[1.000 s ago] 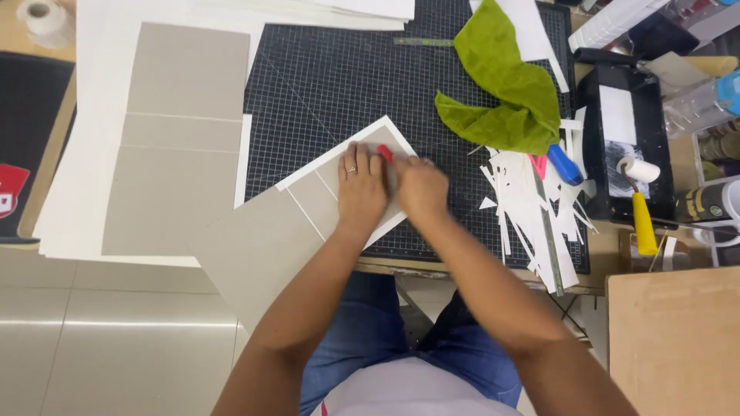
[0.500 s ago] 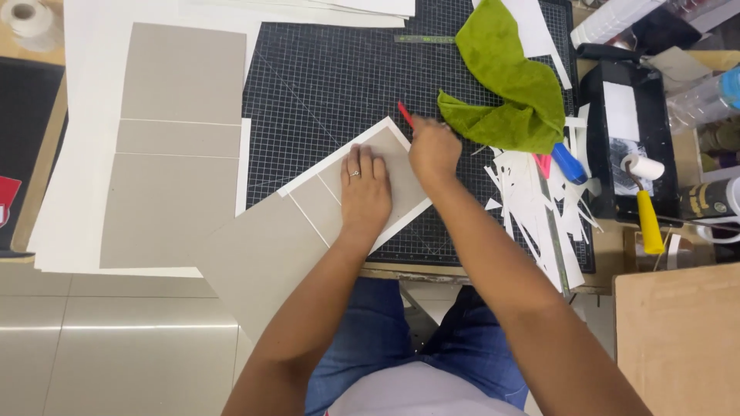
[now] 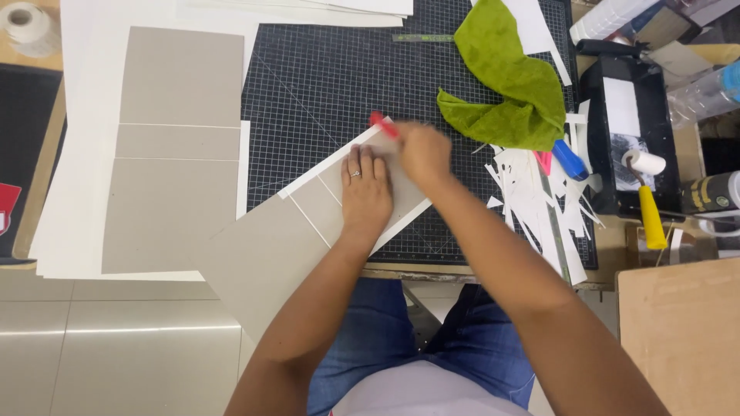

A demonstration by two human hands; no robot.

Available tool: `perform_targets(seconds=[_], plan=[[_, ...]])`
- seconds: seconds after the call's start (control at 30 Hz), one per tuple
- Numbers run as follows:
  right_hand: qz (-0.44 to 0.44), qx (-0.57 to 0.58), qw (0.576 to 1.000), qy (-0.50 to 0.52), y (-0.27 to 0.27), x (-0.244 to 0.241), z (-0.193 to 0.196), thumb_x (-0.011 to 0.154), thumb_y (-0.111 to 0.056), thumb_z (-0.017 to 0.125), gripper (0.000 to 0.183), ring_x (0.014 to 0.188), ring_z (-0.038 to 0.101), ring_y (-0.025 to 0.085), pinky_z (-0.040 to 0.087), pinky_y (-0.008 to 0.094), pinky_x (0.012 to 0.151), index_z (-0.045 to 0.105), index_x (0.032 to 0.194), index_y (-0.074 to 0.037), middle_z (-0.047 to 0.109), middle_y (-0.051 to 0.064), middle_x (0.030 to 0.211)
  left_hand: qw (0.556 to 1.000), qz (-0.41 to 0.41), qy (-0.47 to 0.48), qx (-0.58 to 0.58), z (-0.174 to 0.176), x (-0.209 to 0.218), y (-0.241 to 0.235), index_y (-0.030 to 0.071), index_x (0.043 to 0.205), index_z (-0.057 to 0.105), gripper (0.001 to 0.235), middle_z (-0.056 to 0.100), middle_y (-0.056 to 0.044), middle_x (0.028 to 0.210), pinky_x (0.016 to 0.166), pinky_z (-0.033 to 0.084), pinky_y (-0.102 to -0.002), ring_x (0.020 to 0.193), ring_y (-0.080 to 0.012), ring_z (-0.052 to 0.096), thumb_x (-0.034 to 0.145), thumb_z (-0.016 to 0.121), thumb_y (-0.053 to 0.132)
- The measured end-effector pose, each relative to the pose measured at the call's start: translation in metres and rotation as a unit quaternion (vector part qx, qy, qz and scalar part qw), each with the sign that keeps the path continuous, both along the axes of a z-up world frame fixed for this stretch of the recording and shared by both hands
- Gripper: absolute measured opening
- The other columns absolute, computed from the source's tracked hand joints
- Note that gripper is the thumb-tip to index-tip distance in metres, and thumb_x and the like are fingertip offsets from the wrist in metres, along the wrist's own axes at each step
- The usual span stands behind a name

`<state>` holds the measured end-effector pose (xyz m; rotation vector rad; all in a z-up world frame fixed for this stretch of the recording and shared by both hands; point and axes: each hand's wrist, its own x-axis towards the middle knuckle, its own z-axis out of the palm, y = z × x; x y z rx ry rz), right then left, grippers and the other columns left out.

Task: The person applies white adhesive tape to the edges of a rectangular sheet, smooths it with a red squeegee, and uses a white roller to press the tape. The person repeats this process on multiple sheets, peeling off excess tape and stacking the finished pieces.

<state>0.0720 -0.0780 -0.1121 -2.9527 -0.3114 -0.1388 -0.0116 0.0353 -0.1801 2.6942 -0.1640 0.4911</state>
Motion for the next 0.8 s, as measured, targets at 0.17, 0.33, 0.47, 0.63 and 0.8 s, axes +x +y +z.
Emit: perform_targets(seconds=[0.17, 0.33, 0.47, 0.63, 0.8], plan=[[-0.019, -0.075, 0.996, -0.039, -0.01, -0.014, -0.022, 0.095, -0.008, 0.058, 0.029, 0.099, 0.072, 0.035, 0.061, 0.05, 0.081, 0.076, 0.116, -0.014, 0.075, 0.01, 0.101, 1.0, 0.006, 0.013, 0.01, 0.003, -0.002, 0.001, 0.002, 0.123, 0.052, 0.028, 0.047, -0.024, 0.142, 0.121, 0.023, -0.055, 0.146, -0.0456, 0.032, 0.103, 0.047, 0.02], [0.001, -0.03, 0.999, -0.011, -0.025, -0.027, -0.006, 0.095, -0.021, 0.06, 0.022, 0.093, 0.073, 0.038, 0.061, 0.055, 0.075, 0.077, 0.109, -0.021, 0.075, 0.008, 0.095, 1.0, 0.001, 0.022, 0.016, 0.005, -0.003, 0.0, 0.002, 0.122, 0.053, 0.027, 0.047, -0.024, 0.142, 0.121, 0.022, -0.054, 0.146, -0.0451, 0.032, 0.103, 0.047, 0.021], [-0.002, -0.081, 0.994, -0.068, -0.021, -0.052, -0.017, 0.094, -0.01, 0.06, 0.029, 0.096, 0.072, 0.034, 0.062, 0.048, 0.077, 0.075, 0.118, -0.014, 0.074, 0.009, 0.096, 1.0, 0.005, 0.016, 0.019, 0.004, -0.003, 0.002, 0.003, 0.121, 0.053, 0.026, 0.048, -0.023, 0.141, 0.12, 0.024, -0.055, 0.145, -0.0449, 0.032, 0.102, 0.048, 0.02], [-0.006, -0.031, 0.998, -0.056, -0.047, -0.045, -0.02, 0.093, -0.018, 0.064, 0.024, 0.091, 0.073, 0.034, 0.061, 0.05, 0.073, 0.078, 0.113, -0.023, 0.075, 0.004, 0.094, 1.0, 0.0, 0.015, 0.016, 0.01, -0.001, 0.001, 0.003, 0.122, 0.053, 0.028, 0.047, -0.023, 0.141, 0.12, 0.024, -0.055, 0.145, -0.0449, 0.032, 0.106, 0.046, 0.024], [0.009, -0.079, 0.995, -0.061, -0.023, -0.09, -0.005, 0.091, -0.01, 0.063, 0.03, 0.1, 0.072, 0.035, 0.06, 0.048, 0.084, 0.076, 0.118, -0.017, 0.076, 0.009, 0.1, 1.0, 0.006, 0.011, 0.026, 0.015, -0.004, 0.002, 0.001, 0.122, 0.054, 0.029, 0.049, -0.024, 0.14, 0.118, 0.026, -0.055, 0.144, -0.0449, 0.034, 0.106, 0.048, 0.025]])
